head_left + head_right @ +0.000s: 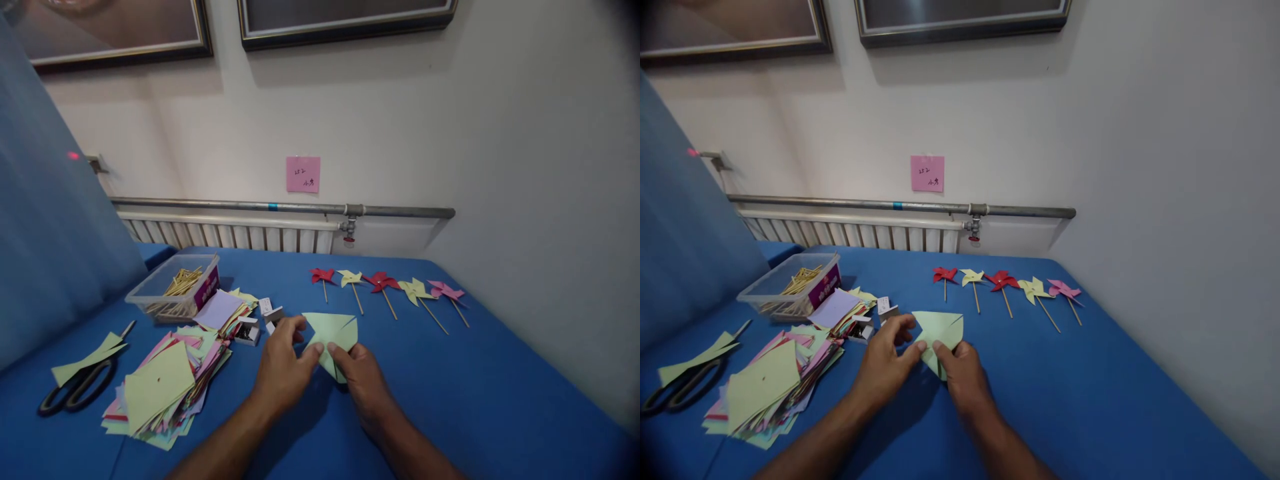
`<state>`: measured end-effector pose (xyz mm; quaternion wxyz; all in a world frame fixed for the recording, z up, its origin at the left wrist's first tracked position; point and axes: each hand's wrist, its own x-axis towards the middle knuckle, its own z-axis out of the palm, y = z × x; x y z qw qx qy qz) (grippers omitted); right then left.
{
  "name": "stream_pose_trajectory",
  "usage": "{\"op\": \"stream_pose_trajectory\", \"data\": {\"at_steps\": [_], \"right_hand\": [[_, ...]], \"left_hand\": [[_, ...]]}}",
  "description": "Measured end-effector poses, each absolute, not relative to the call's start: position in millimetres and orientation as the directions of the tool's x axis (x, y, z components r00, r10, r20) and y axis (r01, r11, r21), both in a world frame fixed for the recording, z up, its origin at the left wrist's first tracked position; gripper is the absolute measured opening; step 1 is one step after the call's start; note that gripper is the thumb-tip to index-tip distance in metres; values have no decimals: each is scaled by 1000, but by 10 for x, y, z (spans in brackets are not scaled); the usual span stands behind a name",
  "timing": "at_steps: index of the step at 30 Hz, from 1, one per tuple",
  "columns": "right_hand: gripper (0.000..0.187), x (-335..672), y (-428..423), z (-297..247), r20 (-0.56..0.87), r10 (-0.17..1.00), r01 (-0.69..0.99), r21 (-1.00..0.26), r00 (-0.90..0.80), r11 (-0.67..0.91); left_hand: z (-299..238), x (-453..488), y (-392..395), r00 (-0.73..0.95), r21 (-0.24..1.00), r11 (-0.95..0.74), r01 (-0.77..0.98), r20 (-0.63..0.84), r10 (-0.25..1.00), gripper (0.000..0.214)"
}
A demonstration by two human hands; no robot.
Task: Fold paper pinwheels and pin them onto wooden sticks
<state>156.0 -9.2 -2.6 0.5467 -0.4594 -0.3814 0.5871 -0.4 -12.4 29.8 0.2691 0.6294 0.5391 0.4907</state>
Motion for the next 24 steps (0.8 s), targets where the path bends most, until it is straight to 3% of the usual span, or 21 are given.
{"op": "stream_pose_trajectory", "data": {"at_steps": [1,3,7,12,24], "right_hand": [[45,1565,-90,-32,-111,994,-286,-953,14,-102],[44,1570,-94,-33,-85,996,-275,-958,-10,-84],[43,1561,-124,-4,-63,997,-212,-975,-38,-69],[42,1553,-149,45,-45,993,-188,-980,-106,-64],[42,1544,-130,40,-60,991,-182,-980,-121,-81]], "left_hand": [[309,6,-106,-89,949,-147,280,178,980,37],[331,18,-77,-14,999,43,27,-43,999,35],[350,25,-74,162,945,232,-230,-198,967,31],[350,37,-84,124,896,313,-314,-289,949,27],[377,66,-89,82,892,299,-338,-289,954,20]]}}
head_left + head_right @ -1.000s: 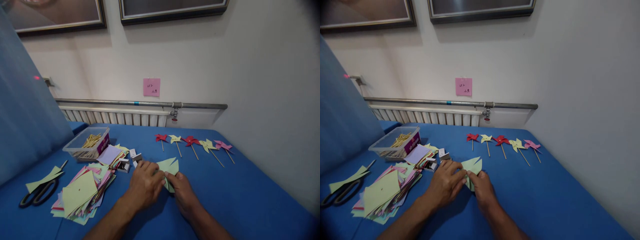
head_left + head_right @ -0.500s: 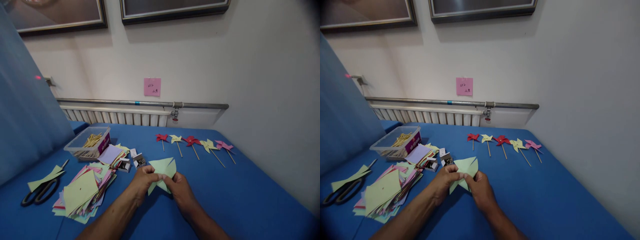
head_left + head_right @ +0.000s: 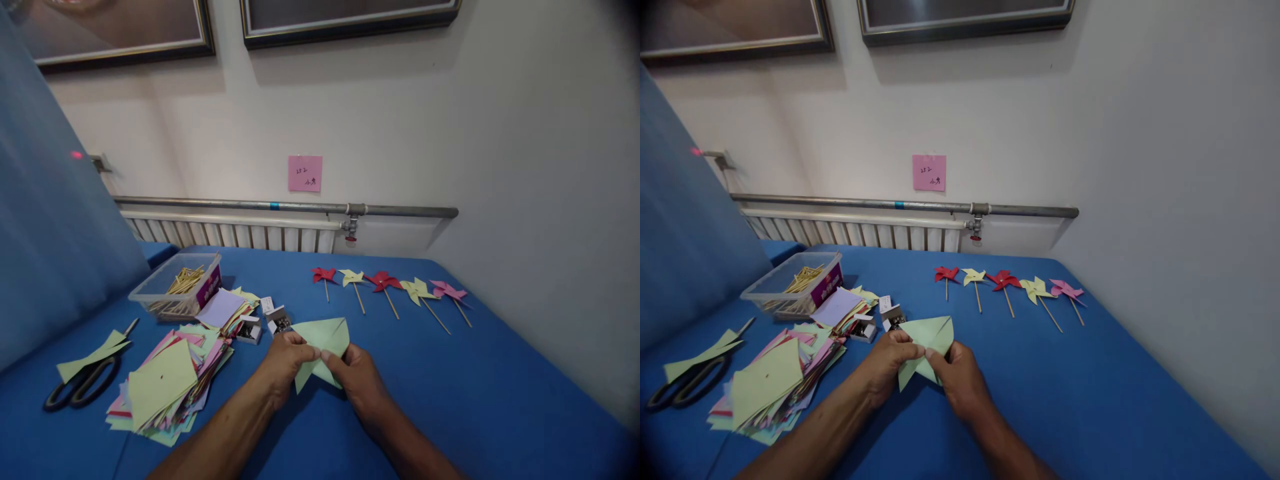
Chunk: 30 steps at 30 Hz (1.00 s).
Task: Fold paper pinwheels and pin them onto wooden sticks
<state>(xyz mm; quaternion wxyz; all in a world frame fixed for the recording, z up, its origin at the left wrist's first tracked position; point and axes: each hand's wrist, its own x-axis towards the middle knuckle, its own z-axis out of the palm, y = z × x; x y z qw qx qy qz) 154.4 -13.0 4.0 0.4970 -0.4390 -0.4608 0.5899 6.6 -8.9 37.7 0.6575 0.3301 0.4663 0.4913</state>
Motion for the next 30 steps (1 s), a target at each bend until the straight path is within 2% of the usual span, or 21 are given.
{"op": "stream_pose_trajectory", "data": {"at_steps": [3,9,19,23,30], "right_hand": [[42,1541,-135,53,-57,992,-190,-979,-115,-78],[42,1540,-169,91,-68,980,-212,-971,-186,-108],[49,1561,-190,171,-70,969,-275,-952,-238,-136],[46,1586,-205,206,-38,975,-347,-931,-218,-114],[60,1375,-310,135,32,988,-530,-846,-149,-53]], "left_hand": [[376,68,-91,80,890,288,-353,-278,957,19],[376,33,-86,227,902,291,-320,-225,947,26],[388,34,-100,210,926,238,-293,-180,961,22],[367,48,-87,180,900,216,-378,-158,971,26],[322,139,-53,-4,784,127,-607,-163,987,28]]}}
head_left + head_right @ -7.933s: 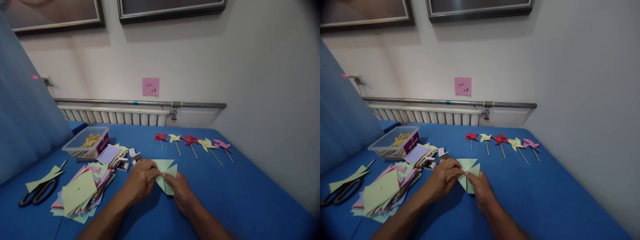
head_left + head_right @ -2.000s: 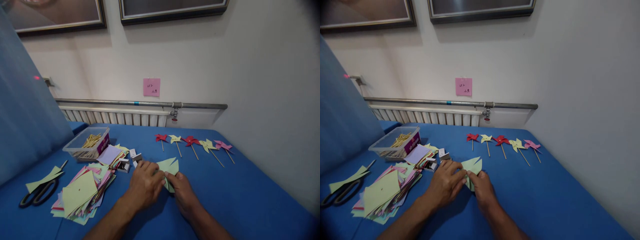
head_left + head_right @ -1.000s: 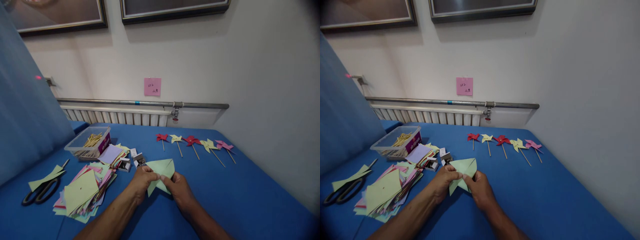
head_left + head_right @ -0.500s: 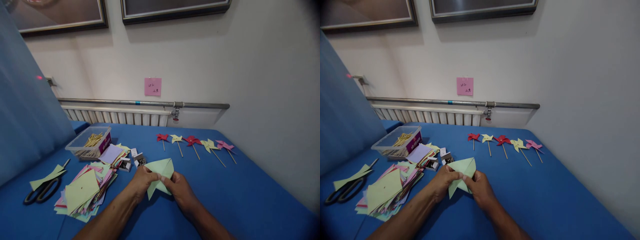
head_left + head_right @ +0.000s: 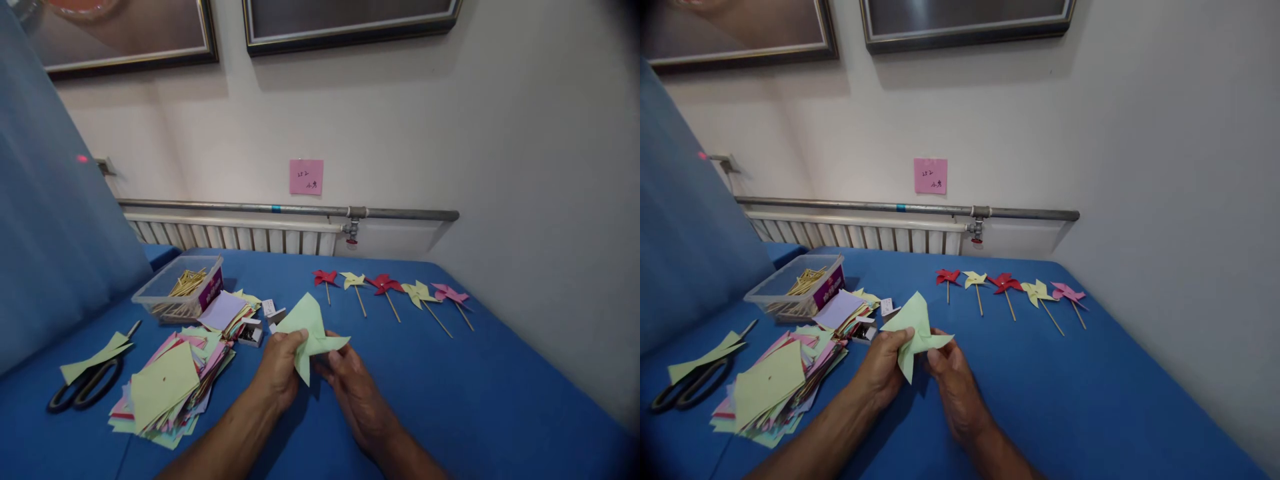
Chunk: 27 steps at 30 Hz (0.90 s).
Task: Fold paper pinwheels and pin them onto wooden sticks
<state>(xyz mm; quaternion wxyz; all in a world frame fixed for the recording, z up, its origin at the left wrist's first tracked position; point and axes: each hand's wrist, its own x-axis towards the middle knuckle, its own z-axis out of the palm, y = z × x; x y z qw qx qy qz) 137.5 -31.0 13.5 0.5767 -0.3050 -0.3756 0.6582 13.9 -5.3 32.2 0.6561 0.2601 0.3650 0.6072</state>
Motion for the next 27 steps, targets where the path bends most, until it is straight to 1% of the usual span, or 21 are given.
{"op": "stream_pose_trajectory", "data": {"at_steps": [2,5,10,13,17,24,27], "right_hand": [[59,1249,-326,103,51,991,-547,-837,-122,-25],[57,1095,-302,60,68,997,-565,-825,-35,36],[54,1051,-224,16,6,999,-608,-793,45,32],[51,1084,-202,13,-44,998,-633,-774,40,-9],[43,1105,-180,16,-88,995,-654,-756,51,-33],[35,1155,-151,108,-82,995,-669,-743,48,-29],[34,1237,-150,167,-93,994,-648,-761,49,-39]], "left_hand": [[313,200,-73,-29,759,102,-643,-157,987,30],[315,289,-119,-49,746,78,-661,-146,988,34],[332,366,-151,-90,748,67,-661,-167,982,42],[319,388,-145,-112,761,68,-645,-182,977,43],[286,415,-147,-94,757,80,-648,-184,978,44],[238,418,-165,-40,731,74,-678,-137,990,45],[233,290,-113,-93,764,47,-644,-140,986,39]]}}
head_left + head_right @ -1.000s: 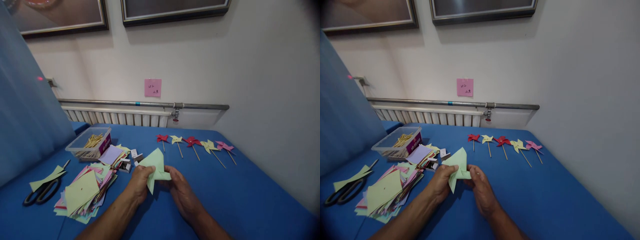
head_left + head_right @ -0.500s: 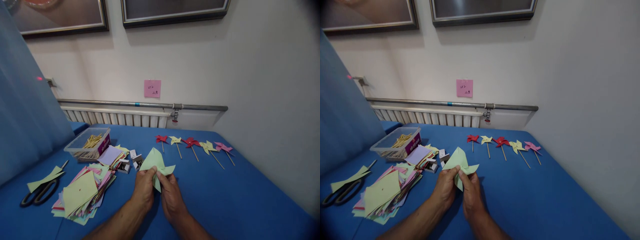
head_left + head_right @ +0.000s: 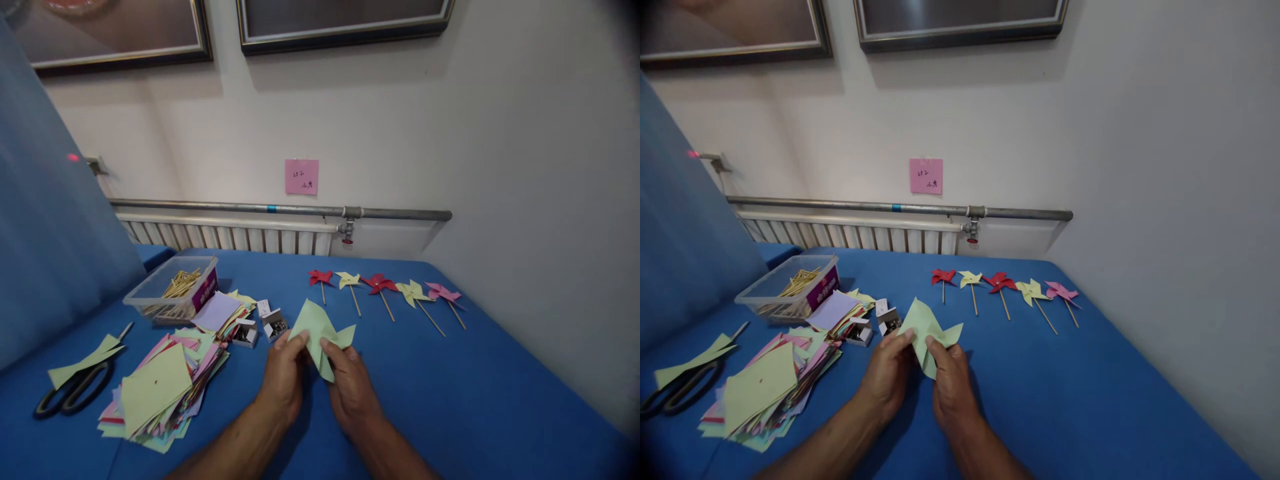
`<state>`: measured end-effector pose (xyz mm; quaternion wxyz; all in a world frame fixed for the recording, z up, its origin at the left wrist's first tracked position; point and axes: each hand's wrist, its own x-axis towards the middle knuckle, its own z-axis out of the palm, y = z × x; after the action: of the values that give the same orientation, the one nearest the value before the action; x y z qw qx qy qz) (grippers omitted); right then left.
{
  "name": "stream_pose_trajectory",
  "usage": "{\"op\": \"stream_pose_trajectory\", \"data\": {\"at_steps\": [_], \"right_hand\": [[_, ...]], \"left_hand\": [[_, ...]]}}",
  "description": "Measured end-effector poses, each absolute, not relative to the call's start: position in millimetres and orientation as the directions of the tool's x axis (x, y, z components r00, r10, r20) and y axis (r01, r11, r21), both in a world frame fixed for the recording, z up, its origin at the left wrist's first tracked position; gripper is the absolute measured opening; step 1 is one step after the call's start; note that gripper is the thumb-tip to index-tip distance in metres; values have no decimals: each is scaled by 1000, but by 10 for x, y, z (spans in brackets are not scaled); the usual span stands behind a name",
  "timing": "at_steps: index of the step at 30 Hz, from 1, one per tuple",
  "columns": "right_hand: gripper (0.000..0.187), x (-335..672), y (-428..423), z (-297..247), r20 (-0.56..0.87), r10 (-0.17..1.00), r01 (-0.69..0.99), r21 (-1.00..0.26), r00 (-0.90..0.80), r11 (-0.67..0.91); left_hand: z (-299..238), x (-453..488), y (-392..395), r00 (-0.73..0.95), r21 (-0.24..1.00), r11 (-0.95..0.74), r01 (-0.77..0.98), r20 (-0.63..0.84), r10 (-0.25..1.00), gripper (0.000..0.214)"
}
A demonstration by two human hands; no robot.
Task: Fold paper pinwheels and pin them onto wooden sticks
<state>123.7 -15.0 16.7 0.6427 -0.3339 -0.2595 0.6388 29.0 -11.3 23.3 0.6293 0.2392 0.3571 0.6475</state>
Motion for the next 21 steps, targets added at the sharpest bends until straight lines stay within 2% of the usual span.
{"op": "stream_pose_trajectory", "data": {"at_steps": [5,8,13,16,18,21], "right_hand": [[38,1368,-193,224,-176,984,-600,-785,-22,-154],[41,1383,-221,231,-212,976,-574,-792,-57,-206],[41,1368,-235,218,-197,977,-549,-808,-88,-212],[37,1373,-230,195,-188,979,-542,-817,-72,-197],[36,1378,-222,179,-183,981,-541,-820,-64,-188],[34,1381,-209,168,-174,984,-541,-824,-40,-168]], "left_hand": [[329,-39,41,-108,890,68,-451,-130,986,38],[391,-132,84,-145,952,6,-307,-53,988,33],[340,-106,69,-156,985,-86,-149,63,986,30],[280,-77,39,-197,986,-165,-23,157,968,24],[263,-61,4,-197,961,-256,104,272,942,19],[261,-34,-60,-103,828,-472,303,521,847,14]]}}
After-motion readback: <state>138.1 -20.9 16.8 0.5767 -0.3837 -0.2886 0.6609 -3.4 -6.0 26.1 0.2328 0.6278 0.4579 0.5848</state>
